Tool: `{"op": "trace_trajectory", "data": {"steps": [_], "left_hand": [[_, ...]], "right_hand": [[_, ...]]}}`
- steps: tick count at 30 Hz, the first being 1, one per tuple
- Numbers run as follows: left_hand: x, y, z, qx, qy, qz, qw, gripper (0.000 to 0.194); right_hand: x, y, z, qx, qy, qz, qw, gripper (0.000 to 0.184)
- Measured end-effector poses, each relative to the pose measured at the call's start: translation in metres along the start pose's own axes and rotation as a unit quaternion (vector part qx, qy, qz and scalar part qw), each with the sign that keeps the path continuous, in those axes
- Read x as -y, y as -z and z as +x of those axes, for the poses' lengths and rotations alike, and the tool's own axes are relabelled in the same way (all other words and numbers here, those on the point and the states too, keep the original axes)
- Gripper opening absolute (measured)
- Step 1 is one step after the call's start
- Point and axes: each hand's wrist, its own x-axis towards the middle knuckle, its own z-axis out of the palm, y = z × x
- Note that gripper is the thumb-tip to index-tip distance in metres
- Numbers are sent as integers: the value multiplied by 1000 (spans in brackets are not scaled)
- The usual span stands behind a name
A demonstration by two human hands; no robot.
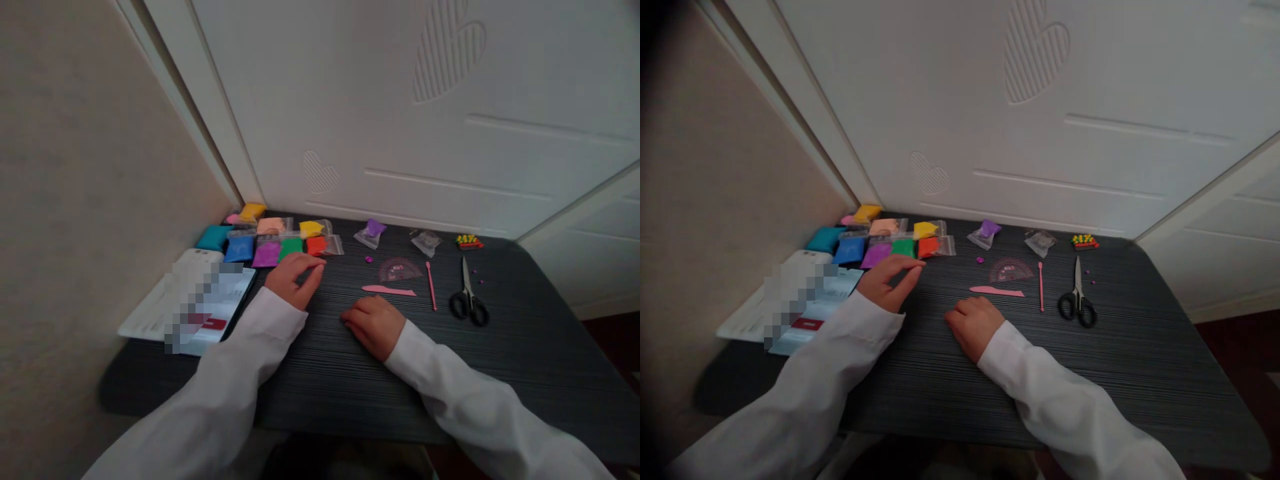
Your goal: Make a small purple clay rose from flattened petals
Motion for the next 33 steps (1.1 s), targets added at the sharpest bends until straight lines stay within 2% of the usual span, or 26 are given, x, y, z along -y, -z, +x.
{"op": "trace_trajectory", "data": {"steps": [3, 5, 9, 12, 15, 18, 21, 22, 24, 27, 33], "left_hand": [[7, 4, -11, 7, 29, 5, 1000, 15], [10, 2, -14, 36, 30, 4, 999, 16], [6, -1, -19, 163, -11, 17, 986, 20], [-2, 0, -31, 267, -34, 22, 963, 35], [-6, 0, -46, 327, -28, 33, 944, 47], [-4, -1, -55, 342, -22, 29, 939, 31], [2, -4, -55, 343, -34, 10, 939, 16], [3, -5, -54, 338, -38, 8, 941, 14], [4, -7, -53, 323, -49, 9, 945, 13], [5, -8, -53, 307, -60, 4, 950, 14], [7, -9, -54, 272, -51, -22, 961, 12]], "right_hand": [[-7, -2, -1, -4, 0, 27, 1000, 25], [-13, 1, -4, -23, -4, 43, 999, 29], [-29, 16, -14, -83, -30, 67, 994, 29], [-48, 30, -28, -125, -62, 93, 986, 25], [-75, 42, -51, -171, -119, 92, 974, 22], [-109, 50, -82, -243, -223, 38, 943, 23], [-146, 56, -115, -307, -365, -11, 879, 27], [-157, 56, -125, -306, -400, -18, 864, 28], [-177, 56, -139, -282, -421, -34, 861, 31], [-197, 49, -147, -251, -408, -46, 877, 33], [-210, 36, -141, -195, -403, -70, 892, 31]]}}
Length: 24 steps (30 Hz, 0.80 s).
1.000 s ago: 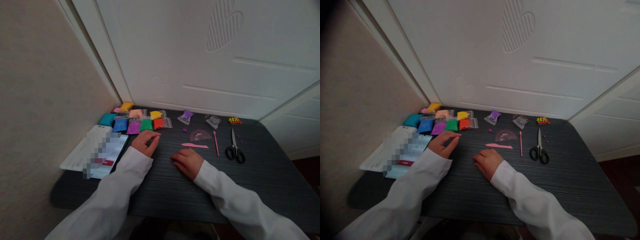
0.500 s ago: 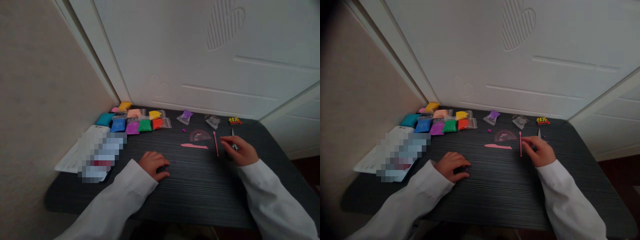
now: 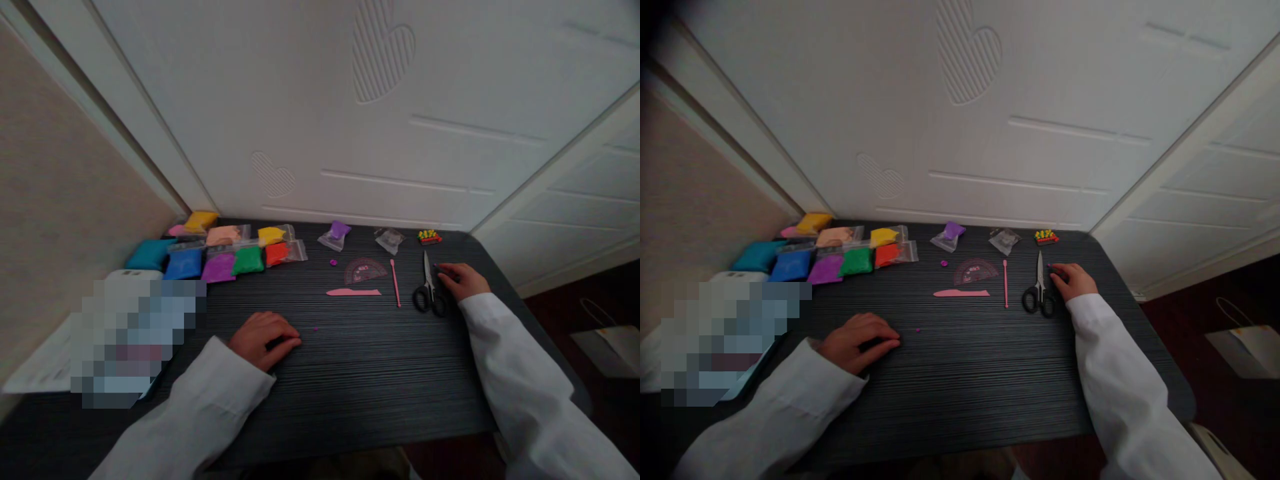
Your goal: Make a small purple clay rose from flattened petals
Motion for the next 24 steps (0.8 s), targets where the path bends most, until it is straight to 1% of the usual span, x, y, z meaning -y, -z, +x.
{"op": "trace_trajectory", "data": {"steps": [4, 9, 12, 17, 24], "left_hand": [[0, 1, 1, 1, -9, 0, 1000, 11], [-3, 2, 1, -23, 13, -13, 1000, 10], [-5, 3, 1, -36, 21, -32, 999, 10], [-6, 4, 2, -47, 35, -45, 997, 11], [-4, 5, 2, -33, 32, -32, 998, 13]], "right_hand": [[-1, 1, 5, 15, 0, -18, 1000, 26], [2, 4, 18, 42, 1, -31, 999, 33], [6, 2, 24, 52, 10, -42, 998, 33], [9, -2, 25, 45, 14, -66, 997, 28], [13, -1, 24, 32, -7, -80, 996, 26]]}}
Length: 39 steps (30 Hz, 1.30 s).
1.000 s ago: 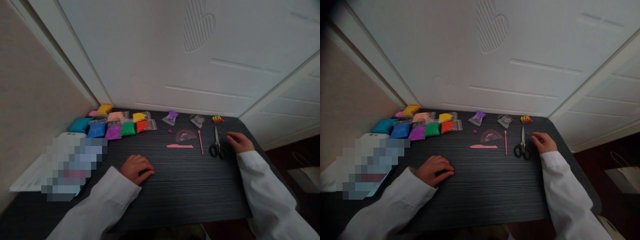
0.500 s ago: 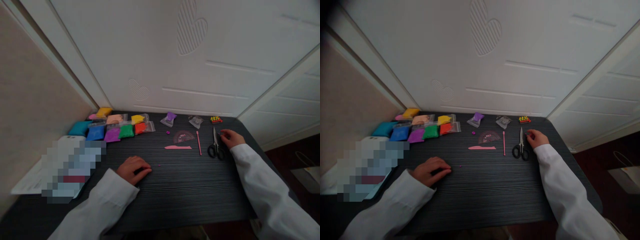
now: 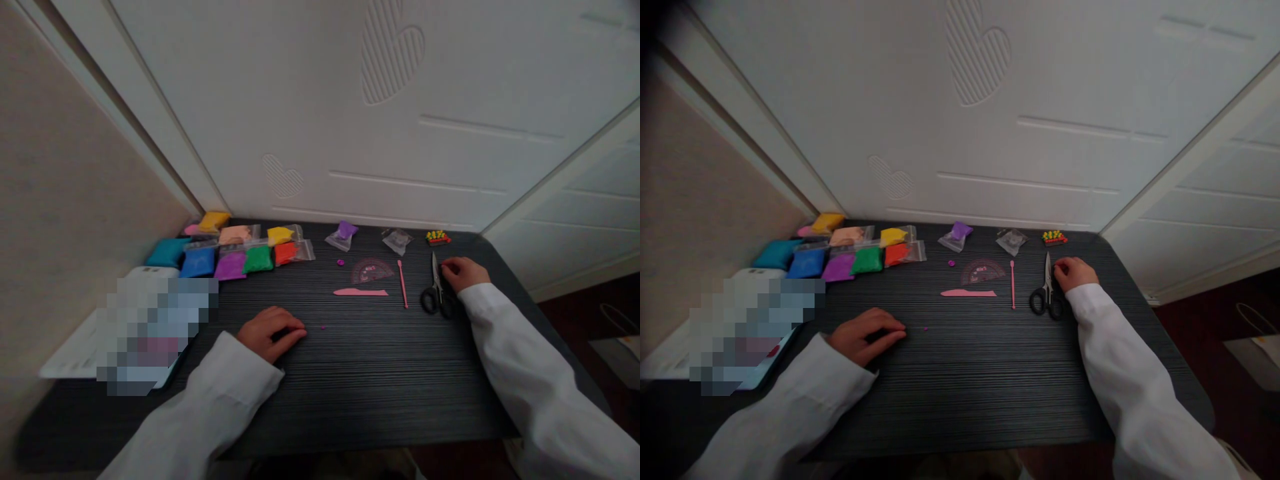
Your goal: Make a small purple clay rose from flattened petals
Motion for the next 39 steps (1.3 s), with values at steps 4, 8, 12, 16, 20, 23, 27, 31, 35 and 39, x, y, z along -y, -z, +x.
{"op": "trace_trajectory", "data": {"steps": [4, 8, 12, 16, 20, 23, 27, 31, 35, 39], "left_hand": [[2, -1, -1, -5, -19, 1, 1000, 12], [2, -2, -1, -23, -18, -6, 1000, 11], [-1, 1, 1, -10, -23, -4, 1000, 11], [-1, 3, 6, -2, -28, 2, 1000, 12], [2, 1, 13, 12, -38, 19, 999, 13], [3, -2, 20, 29, -44, 30, 998, 15], [5, -4, 25, 41, -42, 26, 998, 15], [7, -3, 23, 46, -64, 25, 997, 15], [8, -4, 21, 57, -58, 40, 996, 16], [7, -4, 20, 67, -50, 48, 995, 17]], "right_hand": [[2, 1, 3, 5, -17, 2, 1000, 22], [2, 14, 2, 5, -33, 13, 999, 20], [29, 46, -18, -10, -29, 75, 997, 22], [104, 62, -55, 51, 194, 190, 961, 16], [177, 40, -88, 147, 364, 237, 889, 16], [200, 20, -100, 179, 385, 224, 877, 17], [202, 16, -102, 199, 372, 218, 880, 21], [198, 20, -100, 215, 350, 236, 881, 24], [195, 18, -101, 224, 349, 247, 876, 26], [191, 13, -102, 204, 347, 253, 880, 28]]}}
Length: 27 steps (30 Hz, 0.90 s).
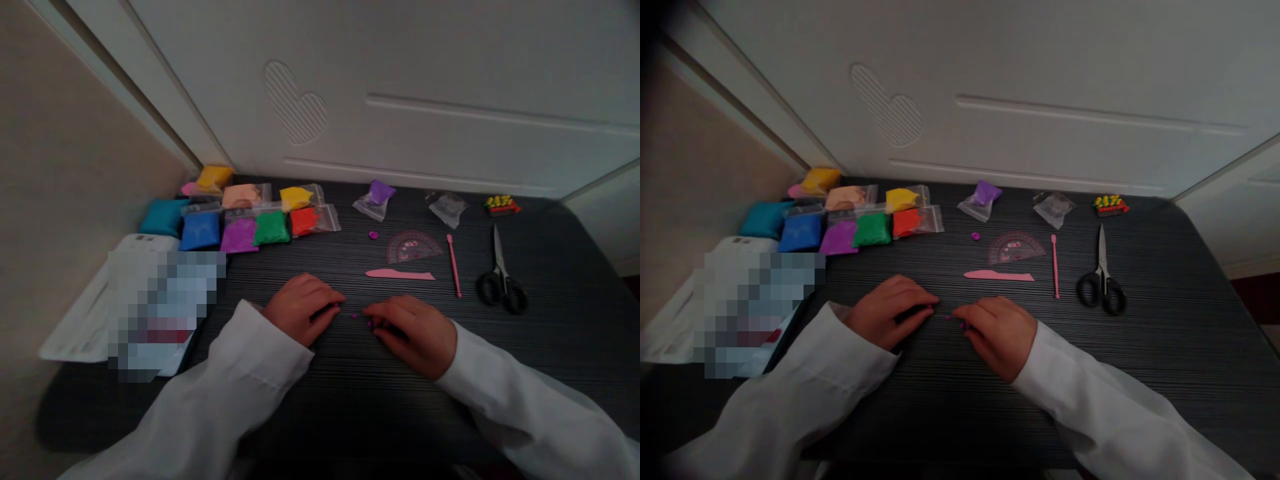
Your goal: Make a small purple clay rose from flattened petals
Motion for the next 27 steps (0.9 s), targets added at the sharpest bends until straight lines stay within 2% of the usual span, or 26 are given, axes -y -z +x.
{"op": "trace_trajectory", "data": {"steps": [9, 12, 14, 17, 20, 22, 27], "left_hand": [[-1, 0, -2, 1, -1, -15, 1000, 22], [-3, 0, -1, -24, -3, -21, 999, 23], [-5, 1, -1, -43, 5, -24, 999, 22], [-6, 4, -1, -50, 11, -26, 998, 22], [-6, 5, -2, -53, 12, -18, 998, 22], [-5, 5, -3, -53, 20, -8, 998, 23], [-2, 1, -6, -68, 41, 8, 997, 24]], "right_hand": [[-1, 10, -1, -1, -25, -34, 999, 28], [-3, 20, 0, -4, -17, -58, 998, 27], [-13, 31, 3, -37, -12, -84, 996, 26], [-44, 50, 14, -97, -30, -174, 979, 27], [-76, 64, 30, -50, -92, -268, 958, 43], [-88, 70, 41, 3, -116, -280, 953, 47], [-91, 80, 63, 90, -164, -272, 944, 47]]}}
